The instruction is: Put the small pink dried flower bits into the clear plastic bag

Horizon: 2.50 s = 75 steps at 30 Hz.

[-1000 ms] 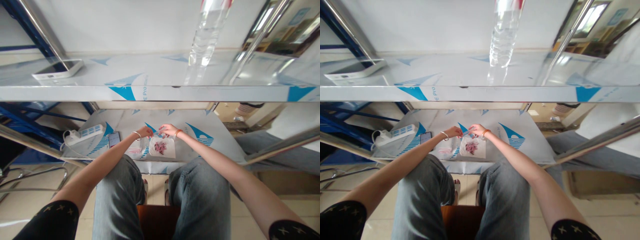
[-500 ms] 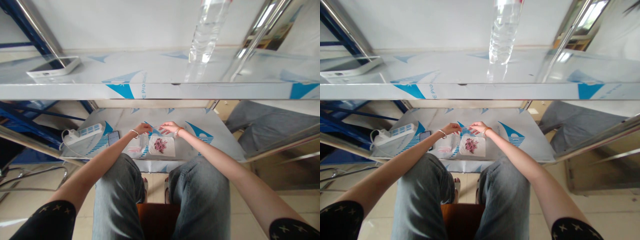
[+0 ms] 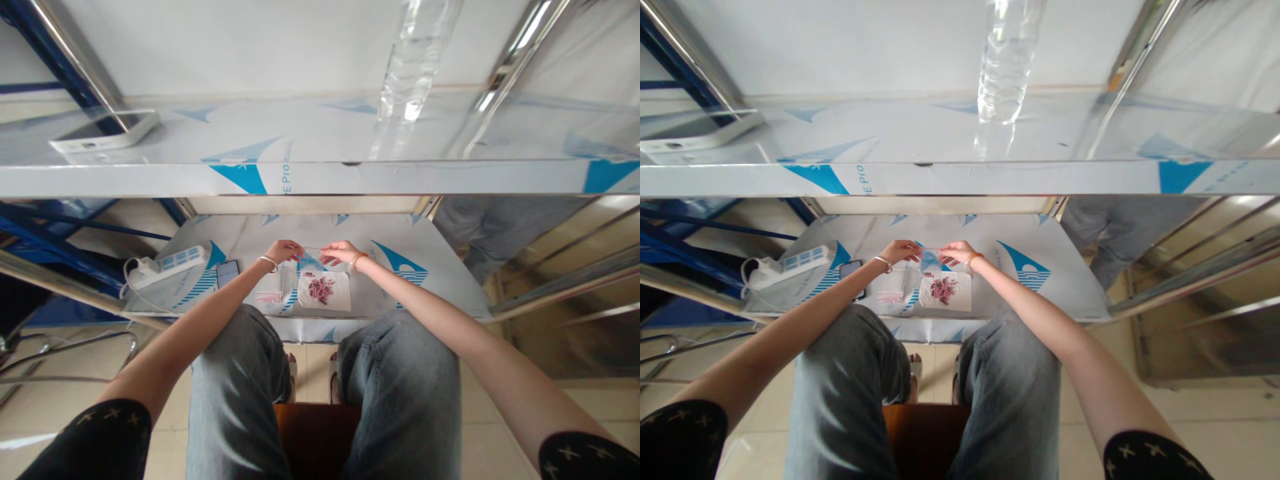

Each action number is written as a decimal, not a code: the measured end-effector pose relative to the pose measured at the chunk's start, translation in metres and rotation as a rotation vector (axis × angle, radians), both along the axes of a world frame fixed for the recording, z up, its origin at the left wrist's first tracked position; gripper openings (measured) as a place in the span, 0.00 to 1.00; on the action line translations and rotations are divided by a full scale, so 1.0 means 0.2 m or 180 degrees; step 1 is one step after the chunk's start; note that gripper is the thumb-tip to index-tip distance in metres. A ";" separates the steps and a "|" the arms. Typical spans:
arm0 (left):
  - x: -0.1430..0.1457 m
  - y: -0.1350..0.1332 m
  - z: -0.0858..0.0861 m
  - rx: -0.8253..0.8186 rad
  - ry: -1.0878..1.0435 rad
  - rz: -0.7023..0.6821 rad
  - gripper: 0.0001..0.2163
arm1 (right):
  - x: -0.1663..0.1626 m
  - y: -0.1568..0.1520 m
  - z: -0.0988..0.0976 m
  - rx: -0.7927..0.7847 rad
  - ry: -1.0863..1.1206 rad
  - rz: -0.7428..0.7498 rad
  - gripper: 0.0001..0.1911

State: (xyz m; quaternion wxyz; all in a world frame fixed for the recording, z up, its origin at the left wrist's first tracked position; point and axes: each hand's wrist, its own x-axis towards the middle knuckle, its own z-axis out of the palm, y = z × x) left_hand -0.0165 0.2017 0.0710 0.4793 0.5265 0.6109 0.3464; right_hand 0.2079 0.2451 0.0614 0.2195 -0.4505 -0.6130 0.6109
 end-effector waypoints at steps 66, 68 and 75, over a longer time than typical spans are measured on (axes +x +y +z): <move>0.09 -0.02 -0.10 0.0280 0.1166 -0.1525 0.07 | -0.08 -0.03 -0.09 0.0782 -0.0879 0.0822 0.06; 0.09 -0.01 -0.11 0.0273 0.1184 -0.1526 0.07 | -0.08 -0.03 -0.08 0.0779 -0.0888 0.0808 0.05; 0.09 -0.01 -0.12 0.0225 0.1081 -0.1445 0.07 | -0.08 -0.04 -0.07 0.0753 -0.0857 0.0759 0.05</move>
